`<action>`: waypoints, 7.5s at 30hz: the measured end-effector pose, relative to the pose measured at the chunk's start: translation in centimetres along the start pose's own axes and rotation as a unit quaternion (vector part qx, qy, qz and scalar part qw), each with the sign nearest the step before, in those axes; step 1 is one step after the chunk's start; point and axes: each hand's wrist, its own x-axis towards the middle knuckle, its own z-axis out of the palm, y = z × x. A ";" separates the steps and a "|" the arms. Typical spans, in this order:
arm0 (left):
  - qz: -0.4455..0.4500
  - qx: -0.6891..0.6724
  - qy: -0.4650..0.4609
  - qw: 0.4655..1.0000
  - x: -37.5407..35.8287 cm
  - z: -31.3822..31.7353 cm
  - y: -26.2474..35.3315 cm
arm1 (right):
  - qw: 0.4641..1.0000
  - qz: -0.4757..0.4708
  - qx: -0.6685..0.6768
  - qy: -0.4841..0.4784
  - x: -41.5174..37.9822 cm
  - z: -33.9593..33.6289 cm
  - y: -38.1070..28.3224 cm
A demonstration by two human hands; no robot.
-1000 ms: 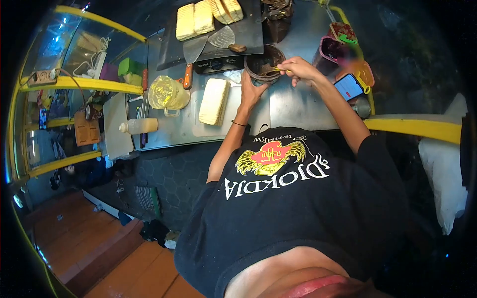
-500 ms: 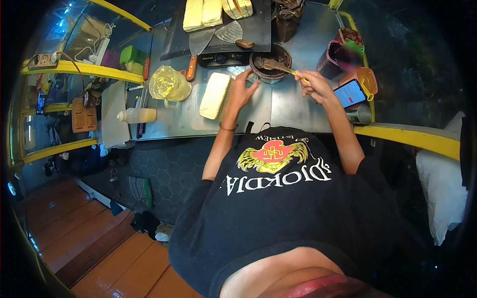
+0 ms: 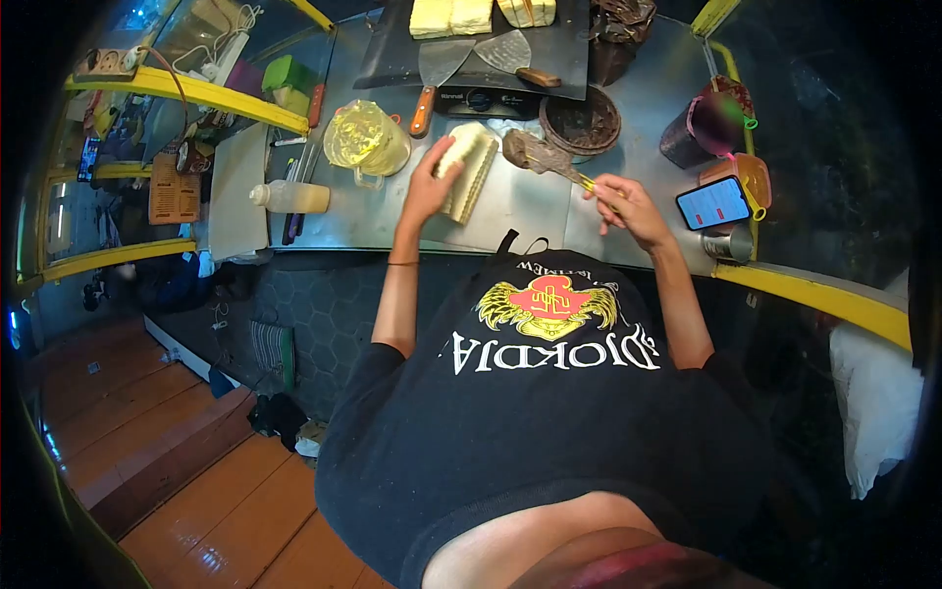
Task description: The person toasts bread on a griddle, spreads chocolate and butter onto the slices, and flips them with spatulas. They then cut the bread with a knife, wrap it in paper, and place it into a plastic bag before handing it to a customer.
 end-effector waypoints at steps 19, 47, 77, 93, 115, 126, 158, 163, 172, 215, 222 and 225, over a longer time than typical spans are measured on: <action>-0.159 -0.701 -0.190 0.669 1.5 -5.1 -7.9 | 0.917 -0.171 -0.357 0.041 9.4 14.4 5.7; -0.174 -0.686 -0.158 0.688 0.7 -5.0 -7.9 | 0.910 -0.195 -0.347 0.114 8.8 11.5 5.9; -0.228 -0.674 -0.148 0.687 0.4 -5.0 -7.7 | 0.881 -0.265 -0.390 0.025 6.3 14.7 5.9; -0.215 -0.681 -0.177 0.677 -0.1 -5.5 -7.0 | 0.863 -0.250 -0.414 0.146 7.8 13.9 6.9; -0.168 -0.611 -0.170 0.754 2.3 -5.3 -5.1 | 0.982 -0.100 -0.057 0.150 6.4 14.6 7.9; 0.108 -0.022 -0.151 0.982 1.9 -2.1 1.8 | 0.957 -0.104 0.104 0.249 7.8 16.8 4.5; -0.087 -0.327 -0.160 0.927 3.5 -3.9 -2.6 | 0.966 -0.117 -0.034 0.228 9.1 12.7 6.9; 0.030 -0.113 -0.239 0.964 3.6 -4.0 -1.5 | 0.950 -0.174 0.033 0.256 7.3 13.6 3.1; -0.178 -0.566 -0.151 0.791 4.0 -4.4 -9.0 | 0.895 -0.158 -0.104 0.404 -1.2 6.0 0.6; -0.164 -0.502 -0.026 0.849 2.8 -3.4 -6.7 | 0.973 -0.023 0.086 0.211 2.0 7.7 4.6; -0.019 -0.229 -0.099 0.968 1.7 -3.0 -0.8 | 0.935 -0.138 -0.171 0.278 8.1 13.1 4.6; 0.017 -0.181 -0.111 0.977 1.7 -2.8 -0.2 | 0.890 -0.188 -0.283 0.303 7.6 14.5 2.7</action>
